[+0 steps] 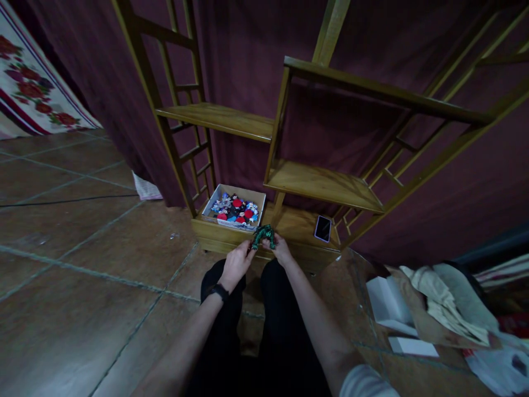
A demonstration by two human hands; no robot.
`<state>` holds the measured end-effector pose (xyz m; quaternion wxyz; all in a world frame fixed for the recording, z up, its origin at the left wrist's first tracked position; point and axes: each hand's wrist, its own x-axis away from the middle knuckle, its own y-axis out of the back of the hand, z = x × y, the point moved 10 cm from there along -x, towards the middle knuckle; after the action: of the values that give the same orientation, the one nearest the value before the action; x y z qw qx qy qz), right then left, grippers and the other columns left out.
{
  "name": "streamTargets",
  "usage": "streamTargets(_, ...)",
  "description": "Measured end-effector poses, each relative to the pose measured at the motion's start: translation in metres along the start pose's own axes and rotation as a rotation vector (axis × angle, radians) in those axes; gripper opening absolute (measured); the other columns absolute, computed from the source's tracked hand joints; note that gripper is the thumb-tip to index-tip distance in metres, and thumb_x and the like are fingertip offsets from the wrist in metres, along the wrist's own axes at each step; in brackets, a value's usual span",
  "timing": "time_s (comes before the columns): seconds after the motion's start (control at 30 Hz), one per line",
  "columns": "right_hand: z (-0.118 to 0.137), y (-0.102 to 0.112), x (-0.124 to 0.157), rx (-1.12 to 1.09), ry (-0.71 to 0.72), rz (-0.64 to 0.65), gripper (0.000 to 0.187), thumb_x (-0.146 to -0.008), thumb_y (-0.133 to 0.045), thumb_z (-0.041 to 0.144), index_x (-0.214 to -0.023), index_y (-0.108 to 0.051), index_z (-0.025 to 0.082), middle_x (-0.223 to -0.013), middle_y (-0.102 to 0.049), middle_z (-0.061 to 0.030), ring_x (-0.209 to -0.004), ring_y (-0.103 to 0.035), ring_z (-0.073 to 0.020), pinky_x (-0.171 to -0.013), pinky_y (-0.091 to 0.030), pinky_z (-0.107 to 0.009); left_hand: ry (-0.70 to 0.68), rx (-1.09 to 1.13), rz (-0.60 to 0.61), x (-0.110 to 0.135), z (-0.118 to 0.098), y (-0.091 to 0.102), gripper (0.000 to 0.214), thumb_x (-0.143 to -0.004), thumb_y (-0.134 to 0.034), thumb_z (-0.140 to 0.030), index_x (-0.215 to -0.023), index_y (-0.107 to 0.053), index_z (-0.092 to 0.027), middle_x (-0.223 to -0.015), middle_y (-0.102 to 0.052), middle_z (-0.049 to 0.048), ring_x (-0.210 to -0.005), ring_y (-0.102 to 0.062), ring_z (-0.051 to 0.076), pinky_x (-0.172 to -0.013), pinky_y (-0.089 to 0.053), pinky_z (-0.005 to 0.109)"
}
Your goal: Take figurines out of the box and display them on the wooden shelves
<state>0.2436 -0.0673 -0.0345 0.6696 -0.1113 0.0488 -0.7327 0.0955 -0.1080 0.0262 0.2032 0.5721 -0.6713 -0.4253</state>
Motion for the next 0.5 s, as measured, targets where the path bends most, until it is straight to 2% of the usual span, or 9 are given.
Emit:
streamTargets(0.13,0.003,0.001,0.002,0.003,0.004,-0.002,0.041,-0.047,-0.075,0.032,-0.084,-0.062,0.019,-0.076,-0.064,0.0002,-0.071,-0.06,-0.0169,-0.071,-0.051,-0.034,-0.081,-0.055,-0.046,0.002,-0.008,0.004,0.028,-0.087,-0.04,-0.03,-0.111,-0.05,-0.019,-0.099,-0.065,0.0076,-0.088,-0.062,0.02,-0.073,-0.043,0.027)
streamTargets(0.27,0.009,0.0,0.004,-0.022,0.052,-0.007,0.037,-0.048,-0.076,0.03,-0.081,-0.063,0.019,-0.078,-0.066,-0.0019,-0.073,-0.061,-0.0193,-0.072,-0.051,-0.035,-0.19,-0.141,-0.061,0.006,-0.021,0.008,0.027,-0.087,-0.04,-0.026,-0.111,-0.049,-0.018,-0.095,-0.064,0.0084,-0.086,-0.061,0.02,-0.074,-0.043,0.028)
streamTargets(0.4,0.019,-0.002,0.008,-0.02,0.137,-0.007,0.028,-0.054,-0.073,0.028,-0.079,-0.065,0.021,-0.082,-0.067,-0.003,-0.079,-0.062,-0.0207,-0.076,-0.051,-0.036,-0.274,-0.232,-0.05,0.009,-0.029,0.015,0.028,-0.086,-0.041,-0.024,-0.112,-0.049,-0.017,-0.088,-0.064,0.0085,-0.081,-0.061,0.019,-0.073,-0.043,0.029)
streamTargets(0.5,0.03,-0.004,0.011,0.027,0.225,0.001,0.029,-0.058,-0.069,0.023,-0.086,-0.066,0.022,-0.093,-0.068,-0.0039,-0.087,-0.061,-0.0214,-0.083,-0.048,-0.037,-0.33,-0.276,-0.05,0.011,-0.034,0.019,0.03,-0.087,-0.04,-0.023,-0.115,-0.047,-0.015,-0.089,-0.063,0.0094,-0.082,-0.06,0.02,-0.074,-0.043,0.03)
